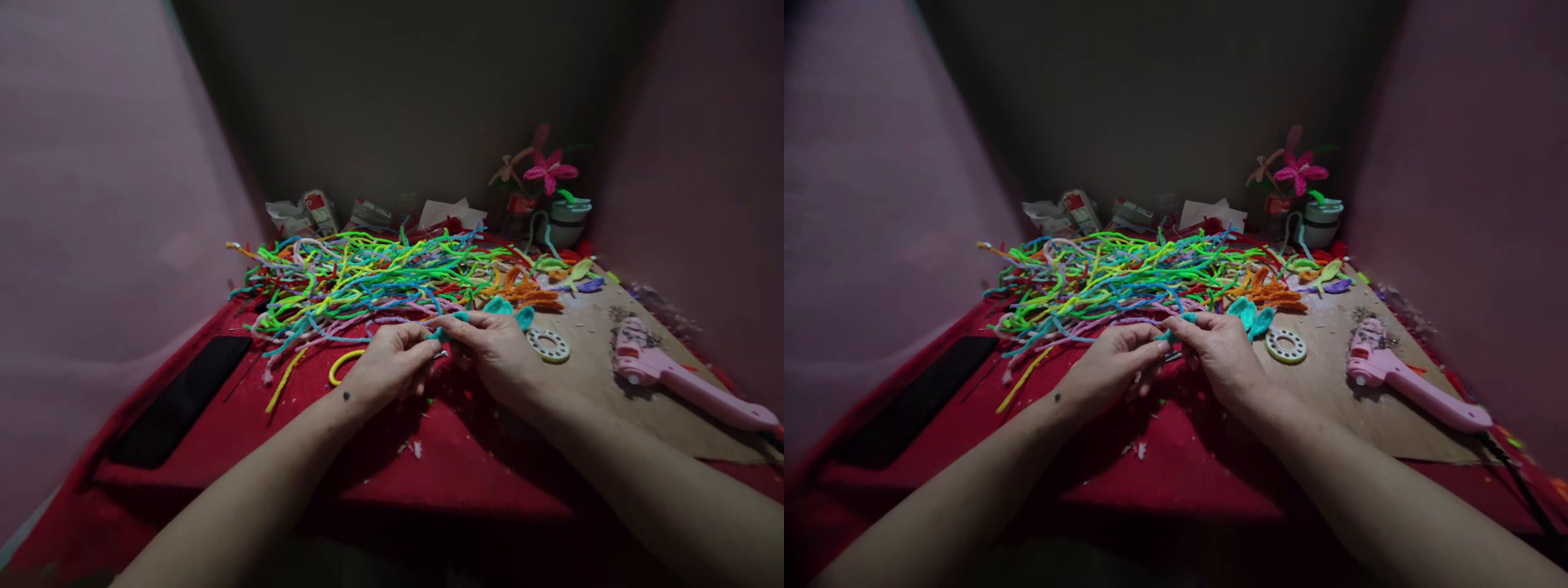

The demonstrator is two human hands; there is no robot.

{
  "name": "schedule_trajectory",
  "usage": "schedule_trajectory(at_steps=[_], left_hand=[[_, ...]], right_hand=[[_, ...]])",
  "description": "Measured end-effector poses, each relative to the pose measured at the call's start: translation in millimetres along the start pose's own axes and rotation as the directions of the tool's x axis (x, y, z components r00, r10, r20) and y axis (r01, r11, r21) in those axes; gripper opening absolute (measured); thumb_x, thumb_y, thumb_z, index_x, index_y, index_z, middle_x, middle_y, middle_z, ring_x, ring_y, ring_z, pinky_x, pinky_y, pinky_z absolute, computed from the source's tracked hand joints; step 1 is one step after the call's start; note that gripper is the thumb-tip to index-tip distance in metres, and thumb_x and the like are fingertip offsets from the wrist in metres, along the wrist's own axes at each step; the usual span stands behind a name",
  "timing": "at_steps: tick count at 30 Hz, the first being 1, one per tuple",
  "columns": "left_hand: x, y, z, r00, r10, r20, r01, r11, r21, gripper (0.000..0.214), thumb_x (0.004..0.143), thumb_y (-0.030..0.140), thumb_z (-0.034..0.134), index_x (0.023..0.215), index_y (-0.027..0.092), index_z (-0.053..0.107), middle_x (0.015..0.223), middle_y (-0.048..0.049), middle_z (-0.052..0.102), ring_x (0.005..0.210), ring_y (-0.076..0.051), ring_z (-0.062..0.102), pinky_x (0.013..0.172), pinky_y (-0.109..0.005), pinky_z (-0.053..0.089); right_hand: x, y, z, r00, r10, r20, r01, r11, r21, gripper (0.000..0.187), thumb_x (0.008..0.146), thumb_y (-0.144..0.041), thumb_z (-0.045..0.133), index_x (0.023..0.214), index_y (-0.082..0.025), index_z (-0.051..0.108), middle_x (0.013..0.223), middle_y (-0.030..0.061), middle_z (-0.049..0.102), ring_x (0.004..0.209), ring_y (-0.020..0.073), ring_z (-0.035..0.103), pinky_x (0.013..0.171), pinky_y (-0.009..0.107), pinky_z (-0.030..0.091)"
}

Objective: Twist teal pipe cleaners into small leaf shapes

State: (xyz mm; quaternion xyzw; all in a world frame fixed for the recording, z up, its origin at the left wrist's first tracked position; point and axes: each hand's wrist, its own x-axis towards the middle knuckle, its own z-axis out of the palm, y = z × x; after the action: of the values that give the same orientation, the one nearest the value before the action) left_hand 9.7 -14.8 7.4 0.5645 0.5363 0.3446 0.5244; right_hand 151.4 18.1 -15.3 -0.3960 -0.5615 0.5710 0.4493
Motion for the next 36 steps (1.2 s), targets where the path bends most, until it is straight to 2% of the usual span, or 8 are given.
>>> schedule_trajectory(at_steps=[3,6,8,13,19,25,32,36], left_hand=[[1.2,-2.1,-0.5,1.000,0.006,-0.005,-0.006,0.997,-0.071,0.023,0.075,0.025,0.055,0.056,0.014,0.046,0.042,0.0062,0.046,0.029,-0.002,0.037,0.030,-0.014,0.023],[3.2,-5.0,-1.7,0.990,-0.091,0.108,0.118,0.955,-0.271,0.019,0.073,0.026,0.056,0.060,0.015,0.048,0.045,0.0061,0.048,0.027,-0.001,0.031,0.026,-0.014,0.020],[4.2,-5.9,-2.6,0.980,-0.106,0.170,0.162,0.918,-0.361,0.017,0.072,0.026,0.057,0.062,0.015,0.049,0.047,0.0062,0.048,0.026,-0.001,0.029,0.025,-0.013,0.020],[4.6,-6.0,-6.1,0.985,-0.060,0.160,0.123,0.899,-0.420,0.019,0.073,0.027,0.059,0.063,0.014,0.050,0.047,0.0059,0.046,0.027,0.000,0.029,0.026,-0.012,0.019],[5.3,-7.8,-13.7,0.982,-0.011,0.190,0.100,0.877,-0.469,0.013,0.077,0.025,0.056,0.073,0.012,0.055,0.050,0.0052,0.045,0.029,0.001,0.027,0.028,-0.011,0.018],[6.8,-8.0,-17.8,0.941,0.009,0.338,0.187,0.821,-0.540,0.012,0.081,0.024,0.050,0.078,0.013,0.054,0.050,0.0063,0.041,0.029,0.001,0.022,0.028,-0.012,0.018],[6.2,-8.6,-15.2,0.946,0.050,0.320,0.146,0.816,-0.559,0.012,0.081,0.026,0.053,0.078,0.014,0.052,0.051,0.0060,0.043,0.030,0.000,0.026,0.030,-0.012,0.020],[8.0,-11.1,-16.5,0.916,0.037,0.400,0.215,0.797,-0.565,0.015,0.082,0.027,0.049,0.075,0.014,0.051,0.049,0.0063,0.041,0.029,0.000,0.024,0.029,-0.012,0.020]], right_hand=[[-1.4,-0.9,1.7,0.999,-0.022,-0.030,0.018,0.993,-0.119,0.032,0.072,-0.045,0.059,0.059,-0.016,0.059,0.046,-0.0038,0.041,0.045,0.0082,0.032,0.045,0.025,0.024],[-4.6,-4.2,2.8,0.975,-0.208,-0.074,0.185,0.954,-0.237,0.029,0.072,-0.038,0.060,0.054,-0.017,0.056,0.053,-0.0017,0.046,0.055,0.0103,0.039,0.053,0.025,0.031],[-5.8,-5.9,2.4,0.964,-0.250,-0.089,0.222,0.944,-0.244,0.029,0.072,-0.037,0.060,0.053,-0.016,0.055,0.054,-0.0016,0.048,0.056,0.0100,0.040,0.054,0.024,0.032],[-0.9,-3.4,-0.1,0.999,-0.022,0.025,0.020,0.996,0.088,0.028,0.072,-0.040,0.061,0.061,-0.015,0.057,0.049,-0.0042,0.045,0.042,0.0063,0.036,0.042,0.022,0.027],[2.9,-4.7,-0.4,0.988,0.050,0.146,-0.112,0.885,0.452,0.011,0.059,-0.014,0.068,0.067,-0.015,0.061,0.057,-0.0024,0.055,0.047,0.0089,0.049,0.043,0.022,0.039],[1.8,-6.5,1.7,0.983,0.022,0.181,-0.101,0.892,0.440,0.012,0.061,-0.018,0.071,0.071,-0.013,0.066,0.063,0.0015,0.063,0.049,0.0089,0.053,0.042,0.020,0.038],[0.0,-5.4,3.4,0.992,-0.003,0.130,-0.055,0.897,0.439,0.014,0.059,-0.020,0.074,0.069,-0.015,0.066,0.061,0.0003,0.062,0.049,0.0096,0.054,0.041,0.020,0.037],[-3.3,-7.6,4.2,0.988,-0.022,0.156,-0.045,0.907,0.418,0.013,0.064,-0.022,0.071,0.073,-0.014,0.066,0.061,0.0005,0.062,0.047,0.0079,0.051,0.042,0.020,0.036]])
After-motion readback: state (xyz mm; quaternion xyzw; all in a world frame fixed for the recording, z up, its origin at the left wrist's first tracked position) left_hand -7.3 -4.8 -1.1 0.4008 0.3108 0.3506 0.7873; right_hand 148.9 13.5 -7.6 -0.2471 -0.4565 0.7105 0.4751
